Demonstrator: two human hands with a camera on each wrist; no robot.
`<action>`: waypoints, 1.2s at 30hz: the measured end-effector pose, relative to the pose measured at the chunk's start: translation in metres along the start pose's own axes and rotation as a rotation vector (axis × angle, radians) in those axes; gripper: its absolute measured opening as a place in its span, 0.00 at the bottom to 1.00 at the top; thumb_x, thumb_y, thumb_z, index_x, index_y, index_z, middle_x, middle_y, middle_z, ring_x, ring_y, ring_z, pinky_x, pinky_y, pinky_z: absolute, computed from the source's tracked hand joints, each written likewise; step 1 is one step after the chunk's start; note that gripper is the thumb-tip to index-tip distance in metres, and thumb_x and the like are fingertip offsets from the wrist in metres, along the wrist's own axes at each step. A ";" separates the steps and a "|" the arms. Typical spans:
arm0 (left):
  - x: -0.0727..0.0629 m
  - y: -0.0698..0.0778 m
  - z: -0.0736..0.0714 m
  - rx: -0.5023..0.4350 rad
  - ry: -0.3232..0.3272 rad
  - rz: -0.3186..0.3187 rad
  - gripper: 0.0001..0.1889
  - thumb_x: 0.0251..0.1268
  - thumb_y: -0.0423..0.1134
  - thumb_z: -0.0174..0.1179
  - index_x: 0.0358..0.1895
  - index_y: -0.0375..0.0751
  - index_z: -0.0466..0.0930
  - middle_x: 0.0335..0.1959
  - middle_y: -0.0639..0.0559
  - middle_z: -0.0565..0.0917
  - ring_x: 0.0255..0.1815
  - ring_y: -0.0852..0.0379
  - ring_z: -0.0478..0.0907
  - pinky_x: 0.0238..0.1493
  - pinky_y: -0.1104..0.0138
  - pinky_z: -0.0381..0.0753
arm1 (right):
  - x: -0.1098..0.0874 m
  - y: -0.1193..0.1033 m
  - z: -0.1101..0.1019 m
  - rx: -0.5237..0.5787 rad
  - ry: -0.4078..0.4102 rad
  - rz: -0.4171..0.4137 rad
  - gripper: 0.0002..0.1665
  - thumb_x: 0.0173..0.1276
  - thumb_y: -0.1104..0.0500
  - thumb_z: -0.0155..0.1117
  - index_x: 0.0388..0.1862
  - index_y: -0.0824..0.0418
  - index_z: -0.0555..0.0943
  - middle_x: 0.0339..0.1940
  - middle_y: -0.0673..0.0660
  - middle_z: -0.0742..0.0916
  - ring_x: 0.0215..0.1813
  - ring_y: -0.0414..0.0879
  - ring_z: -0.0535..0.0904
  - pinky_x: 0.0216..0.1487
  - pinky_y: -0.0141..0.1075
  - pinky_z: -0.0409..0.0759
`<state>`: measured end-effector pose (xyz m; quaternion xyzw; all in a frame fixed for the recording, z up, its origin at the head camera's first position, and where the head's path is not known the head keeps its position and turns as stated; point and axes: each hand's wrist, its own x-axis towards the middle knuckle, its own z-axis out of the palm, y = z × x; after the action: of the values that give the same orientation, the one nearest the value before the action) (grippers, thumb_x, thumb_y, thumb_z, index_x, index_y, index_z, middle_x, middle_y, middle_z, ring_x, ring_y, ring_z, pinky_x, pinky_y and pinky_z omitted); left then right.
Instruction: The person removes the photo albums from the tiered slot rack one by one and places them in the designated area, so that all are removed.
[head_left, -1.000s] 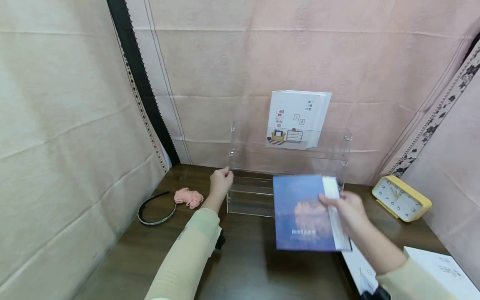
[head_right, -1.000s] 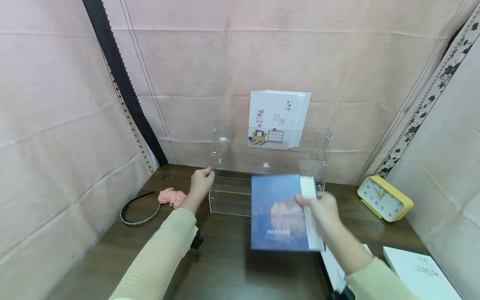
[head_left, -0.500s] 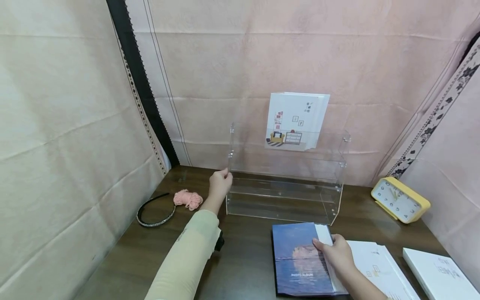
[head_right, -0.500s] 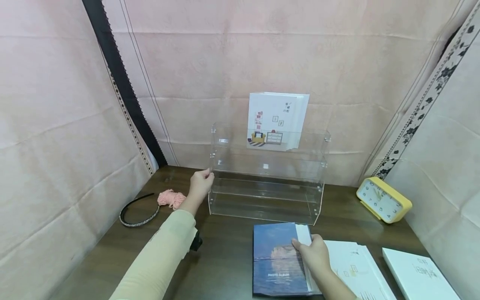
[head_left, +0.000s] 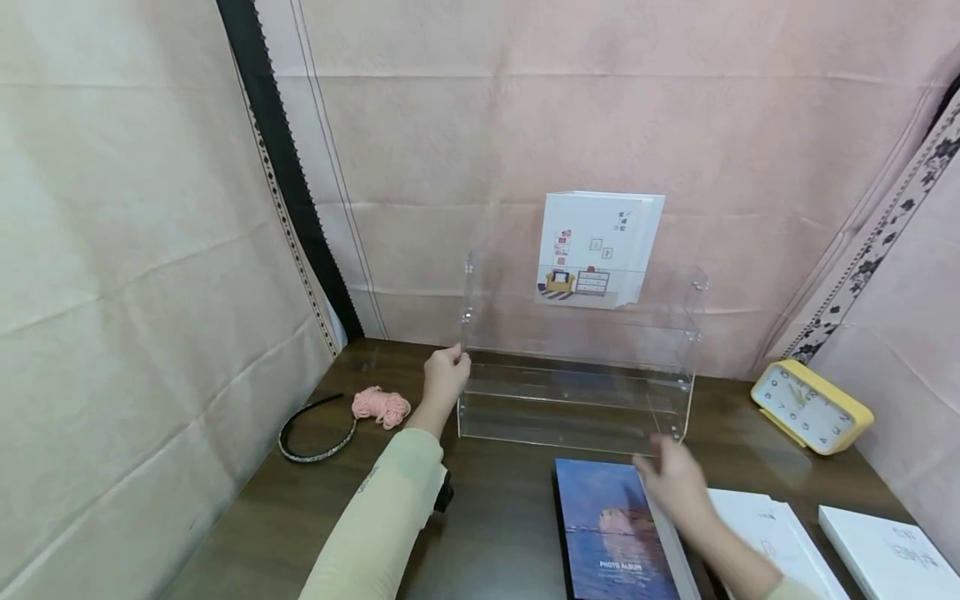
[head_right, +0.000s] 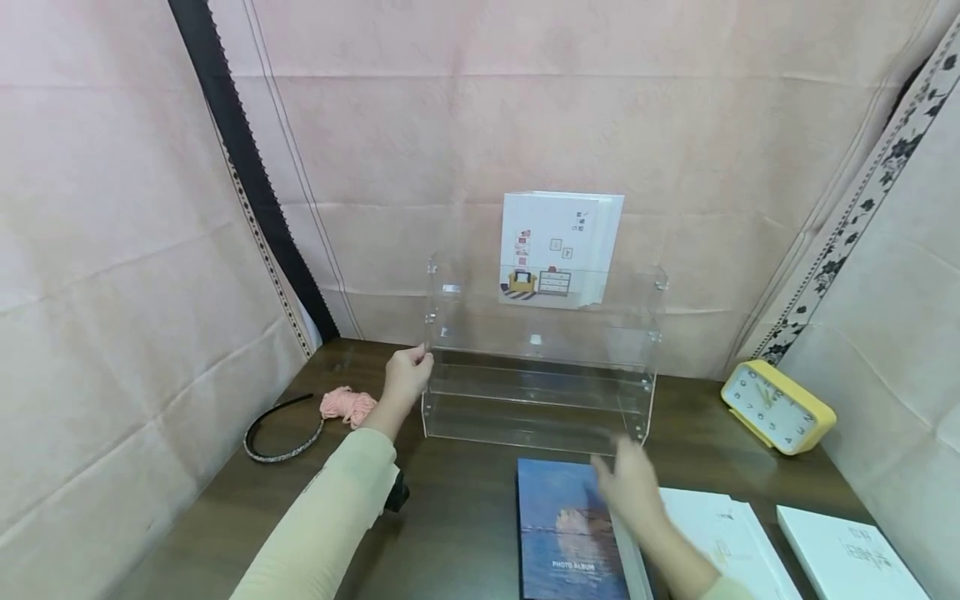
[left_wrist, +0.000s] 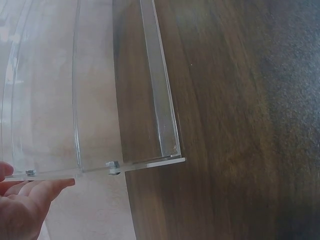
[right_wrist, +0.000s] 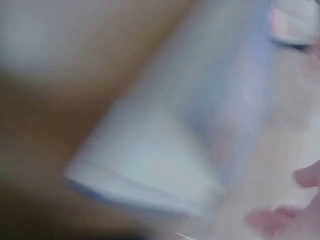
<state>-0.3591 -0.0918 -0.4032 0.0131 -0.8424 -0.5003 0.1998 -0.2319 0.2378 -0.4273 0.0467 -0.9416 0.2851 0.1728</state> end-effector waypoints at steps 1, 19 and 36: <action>0.000 -0.001 0.000 0.003 0.001 0.004 0.16 0.62 0.34 0.53 0.51 0.39 0.82 0.46 0.44 0.83 0.35 0.49 0.77 0.37 0.59 0.78 | 0.015 -0.007 -0.013 0.060 0.062 -0.030 0.23 0.63 0.59 0.63 0.49 0.77 0.72 0.42 0.72 0.80 0.45 0.66 0.75 0.46 0.57 0.72; -0.003 -0.001 0.000 0.031 0.009 0.009 0.17 0.63 0.35 0.53 0.54 0.36 0.79 0.53 0.42 0.79 0.45 0.49 0.78 0.44 0.58 0.78 | 0.221 -0.083 -0.102 0.336 0.062 0.119 0.61 0.55 0.37 0.66 0.73 0.69 0.47 0.69 0.69 0.64 0.67 0.60 0.62 0.63 0.49 0.64; -0.008 0.007 0.010 0.045 0.005 0.029 0.16 0.62 0.34 0.54 0.52 0.37 0.81 0.53 0.43 0.79 0.46 0.49 0.78 0.46 0.59 0.77 | 0.251 -0.114 -0.124 0.244 0.076 -0.169 0.35 0.60 0.59 0.68 0.59 0.71 0.61 0.54 0.67 0.74 0.55 0.60 0.72 0.54 0.52 0.72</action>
<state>-0.3537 -0.0782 -0.4039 0.0066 -0.8529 -0.4784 0.2091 -0.4083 0.2136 -0.1833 0.1355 -0.8855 0.3836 0.2245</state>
